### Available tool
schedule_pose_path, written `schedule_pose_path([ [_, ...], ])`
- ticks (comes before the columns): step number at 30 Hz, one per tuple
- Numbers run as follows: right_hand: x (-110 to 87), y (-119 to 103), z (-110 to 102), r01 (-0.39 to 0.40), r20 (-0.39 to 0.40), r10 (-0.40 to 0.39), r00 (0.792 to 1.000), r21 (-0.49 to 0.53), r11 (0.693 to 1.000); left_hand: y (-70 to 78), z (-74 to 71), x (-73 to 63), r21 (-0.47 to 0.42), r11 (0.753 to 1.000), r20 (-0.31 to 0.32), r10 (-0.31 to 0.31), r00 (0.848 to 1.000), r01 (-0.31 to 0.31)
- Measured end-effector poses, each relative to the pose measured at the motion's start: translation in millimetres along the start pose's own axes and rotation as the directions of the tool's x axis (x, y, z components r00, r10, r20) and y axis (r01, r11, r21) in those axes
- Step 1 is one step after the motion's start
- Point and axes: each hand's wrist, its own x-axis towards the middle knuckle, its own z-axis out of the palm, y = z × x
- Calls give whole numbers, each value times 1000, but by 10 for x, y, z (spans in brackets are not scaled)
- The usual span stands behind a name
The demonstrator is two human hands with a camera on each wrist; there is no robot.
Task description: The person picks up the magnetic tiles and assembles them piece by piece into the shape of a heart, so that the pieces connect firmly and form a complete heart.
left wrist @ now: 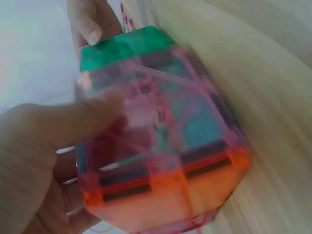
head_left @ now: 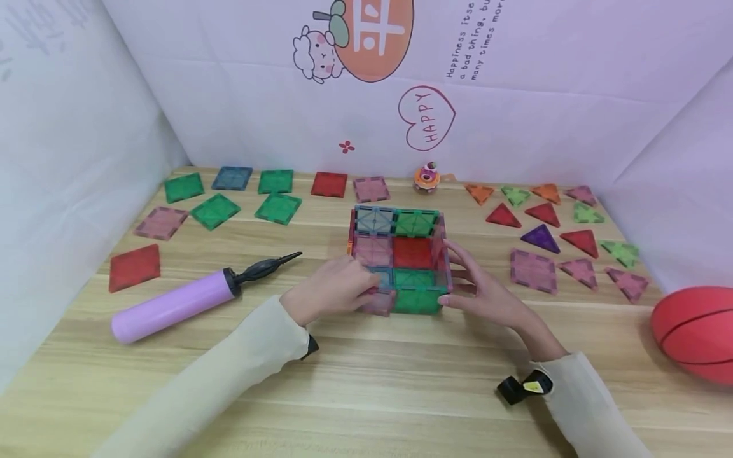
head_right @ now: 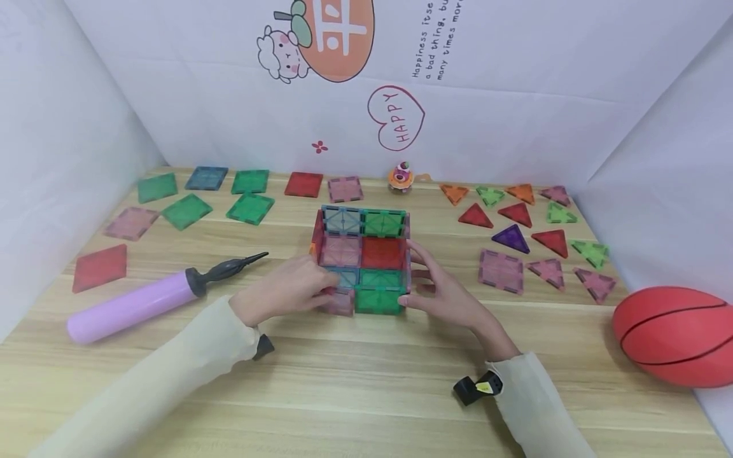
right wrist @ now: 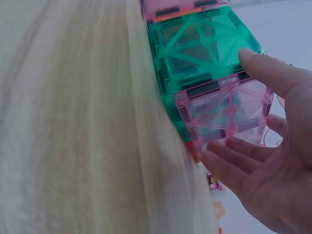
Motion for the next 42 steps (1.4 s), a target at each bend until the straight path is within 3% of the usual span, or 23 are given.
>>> schedule_pose_path([
  [6,7,-116,8,57,-41,-64,997,-146,988,-31,9,-17,29,1000,-30,5,1000,-4],
  [10,12,-154,46,74,-40,-81,996,-155,985,-60,42,-44,36,999,-95,13,995,-10],
  [13,12,-151,68,74,-36,-80,996,-135,988,-82,69,-99,-56,998,-158,-46,986,38],
  [15,14,-144,74,81,-35,-87,996,-127,989,-89,87,-146,-146,984,-179,-128,975,102],
  [19,17,-127,73,96,-46,-102,994,-111,989,-77,153,-212,-304,925,-185,-291,939,227],
  [22,24,-116,77,105,-52,-110,993,-92,990,-47,231,-244,-427,857,-180,-393,902,288],
  [25,31,-113,95,106,-48,-109,993,-57,993,-23,327,-284,-549,777,-172,-466,868,309],
  [27,34,-112,112,105,-45,-106,993,-25,994,-18,389,-310,-607,737,-179,-493,852,299],
  [31,40,-108,150,88,-51,-86,995,21,996,-27,477,-344,-659,702,-201,-511,835,271],
  [34,56,-114,190,73,-48,-71,996,51,996,-36,511,-381,-658,701,-215,-526,823,276],
  [38,84,-121,215,75,-42,-72,997,62,995,-55,520,-411,-634,720,-252,-538,805,283],
  [42,92,-116,176,75,-47,-74,996,23,997,-63,495,-397,-618,738,-275,-526,805,271],
])
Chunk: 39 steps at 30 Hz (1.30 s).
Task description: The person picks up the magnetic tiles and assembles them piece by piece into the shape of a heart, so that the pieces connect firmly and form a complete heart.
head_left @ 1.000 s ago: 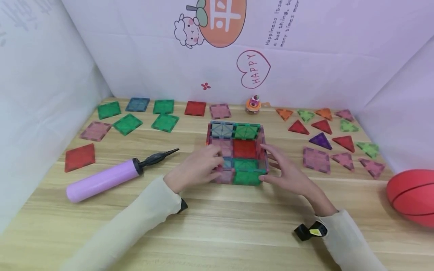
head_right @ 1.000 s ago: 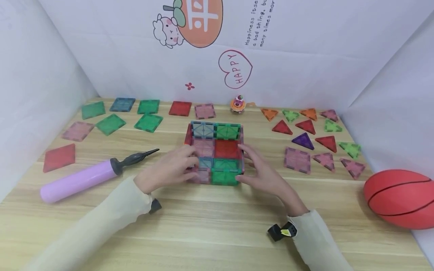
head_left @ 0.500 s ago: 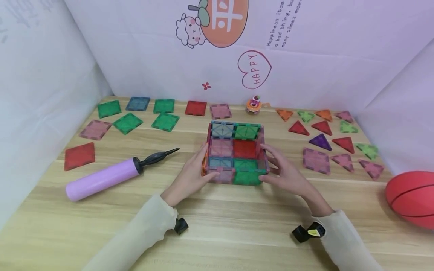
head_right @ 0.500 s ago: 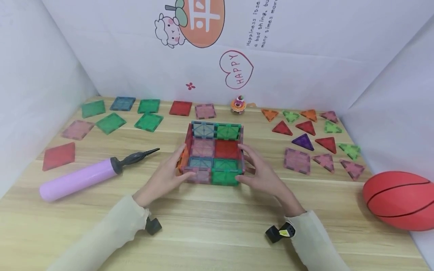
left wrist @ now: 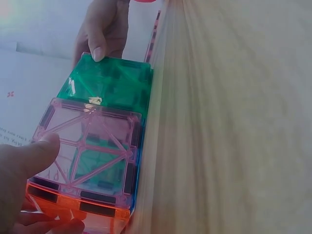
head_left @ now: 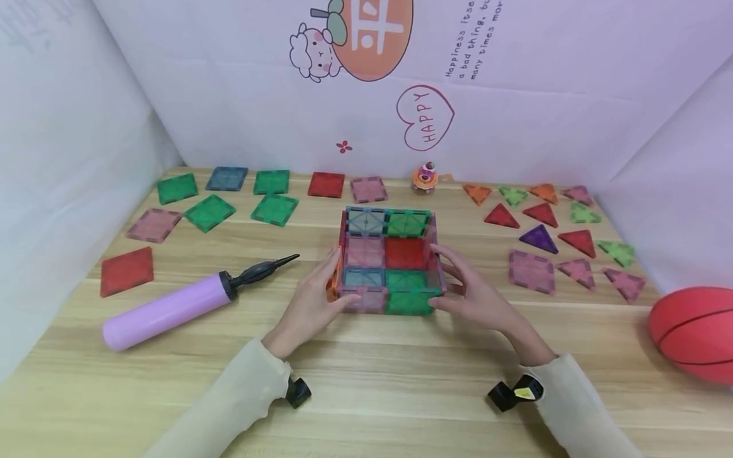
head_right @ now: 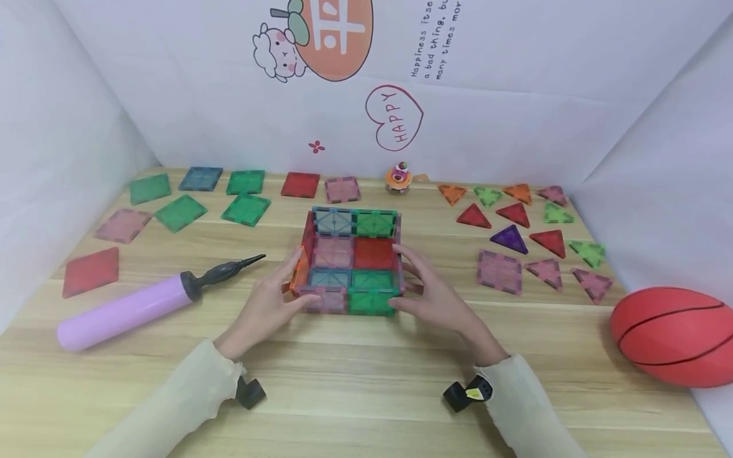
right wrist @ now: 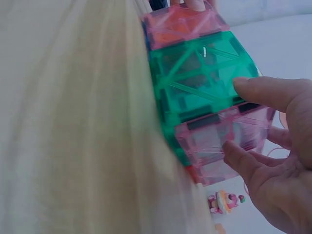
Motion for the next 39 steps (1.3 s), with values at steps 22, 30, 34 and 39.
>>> schedule_pose_path([
  [22,-85,-55,-358,-60,22,64,998,-146,987,5,-56,44,-9,1000,15,16,1000,-16],
  [30,-250,103,-597,-78,-37,70,997,-305,949,-21,-56,48,-16,999,15,33,999,-33],
  [34,-333,211,-766,-126,-60,112,992,-373,919,-33,-53,49,-25,999,28,23,999,-22],
  [39,-407,358,-1020,-217,-69,209,976,-444,869,-37,-62,52,-23,1000,45,10,999,-9],
])
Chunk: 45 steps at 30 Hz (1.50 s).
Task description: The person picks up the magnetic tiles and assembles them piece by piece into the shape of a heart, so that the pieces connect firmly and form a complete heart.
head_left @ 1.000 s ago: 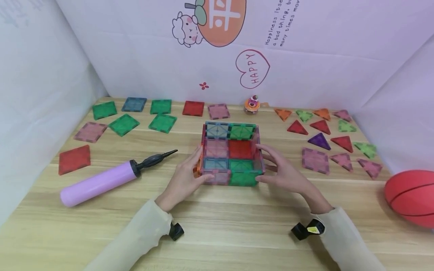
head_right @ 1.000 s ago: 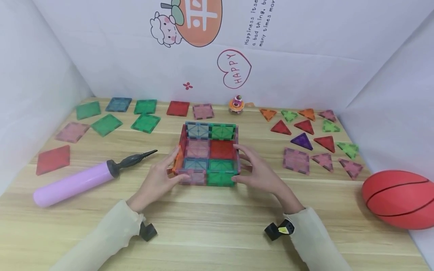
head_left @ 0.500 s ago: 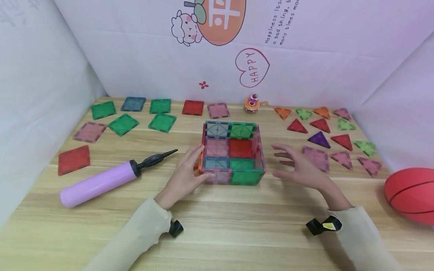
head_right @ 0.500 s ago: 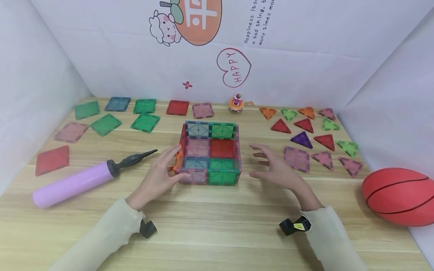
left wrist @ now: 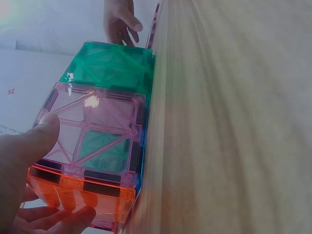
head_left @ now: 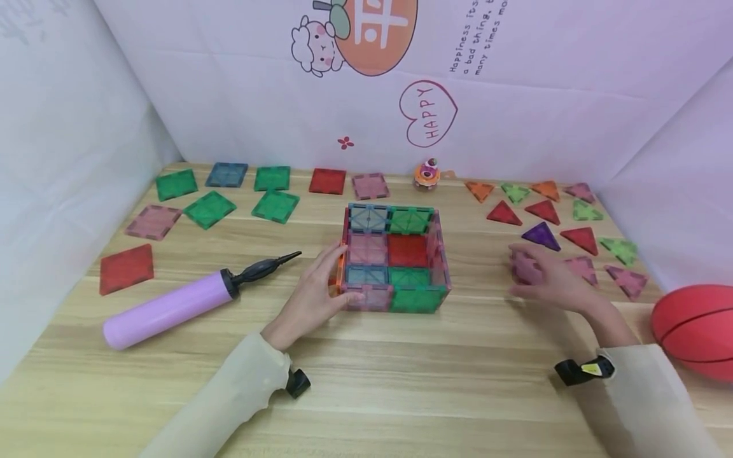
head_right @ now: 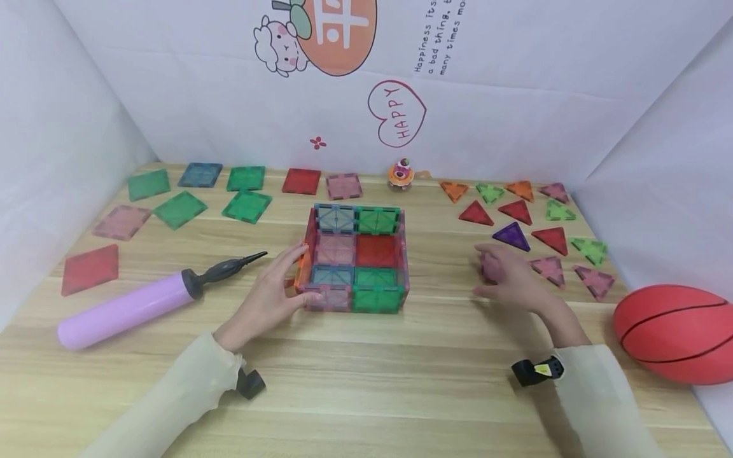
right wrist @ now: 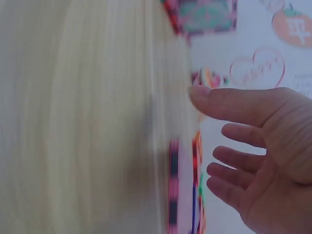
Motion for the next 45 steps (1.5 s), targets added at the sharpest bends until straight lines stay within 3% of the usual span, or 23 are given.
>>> schedule_pose_path([
  [7,-44,266,-111,-4,47,7,999,-60,998,6,0,21,6,1000,10,6,1000,-7],
  [13,-31,281,-89,11,42,-6,999,-121,993,7,-4,20,11,1000,12,-2,1000,2],
  [18,-1,237,-63,-18,55,30,998,-195,981,-5,-7,8,11,1000,13,-3,1000,3],
  [30,30,58,43,-34,29,39,999,-156,987,-38,3,10,16,1000,24,3,1000,-4],
  [39,29,257,-64,-14,91,29,995,-160,987,-27,12,23,1,1000,40,-6,999,6],
  [45,100,232,-79,-120,38,135,990,-270,955,-31,-5,19,6,1000,32,-8,999,8],
])
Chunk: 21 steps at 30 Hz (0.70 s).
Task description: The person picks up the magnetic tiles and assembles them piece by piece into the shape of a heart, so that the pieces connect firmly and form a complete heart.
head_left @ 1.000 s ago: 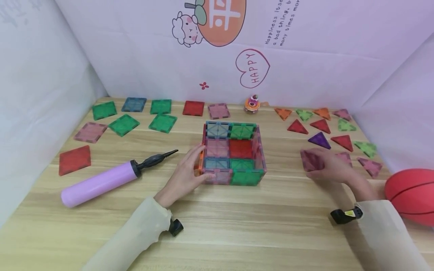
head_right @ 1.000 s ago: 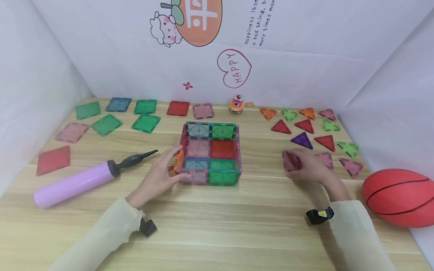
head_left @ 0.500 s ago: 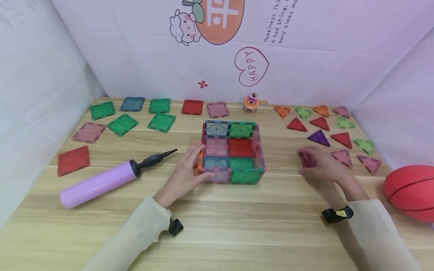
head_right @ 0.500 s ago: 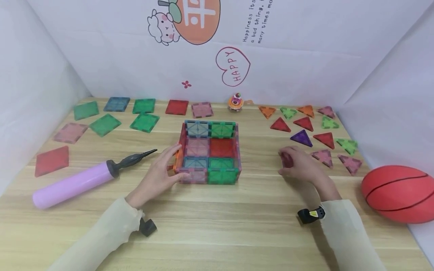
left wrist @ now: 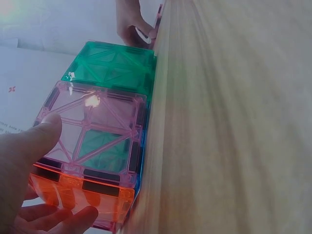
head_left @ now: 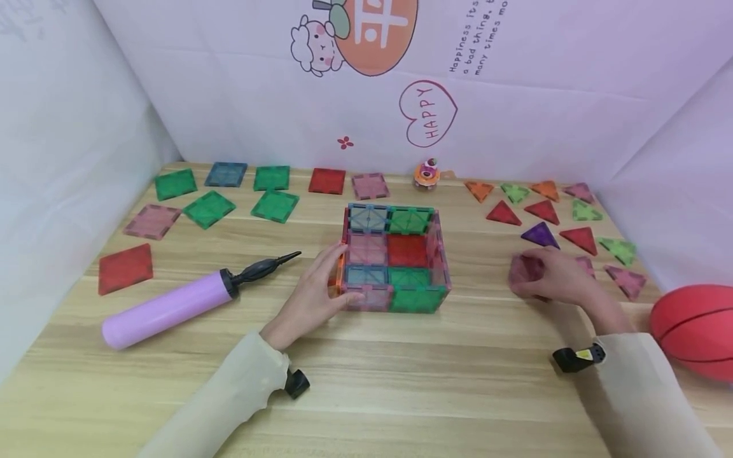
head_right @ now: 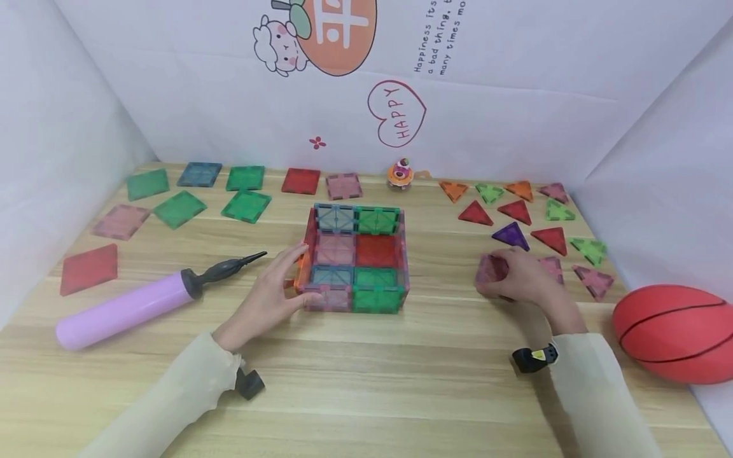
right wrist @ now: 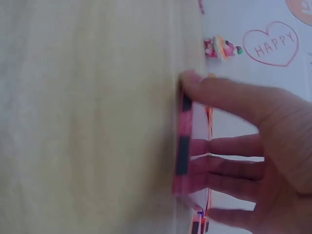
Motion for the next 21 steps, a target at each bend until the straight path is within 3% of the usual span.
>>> schedule_pose_path([
  [3,34,-97,5,-44,-35,41,999,-83,996,1,-7,-3,7,1000,-6,5,1000,-5],
  [9,97,-310,34,-15,-91,4,996,-121,992,-7,10,-4,14,1000,-8,20,1000,-19],
  [16,352,-814,-281,155,-203,-150,968,12,988,-1,3,-16,3,1000,-7,12,1000,-12],
  [21,596,-1296,-465,240,-182,-234,955,13,971,10,-6,-29,0,1000,-18,29,999,-29],
])
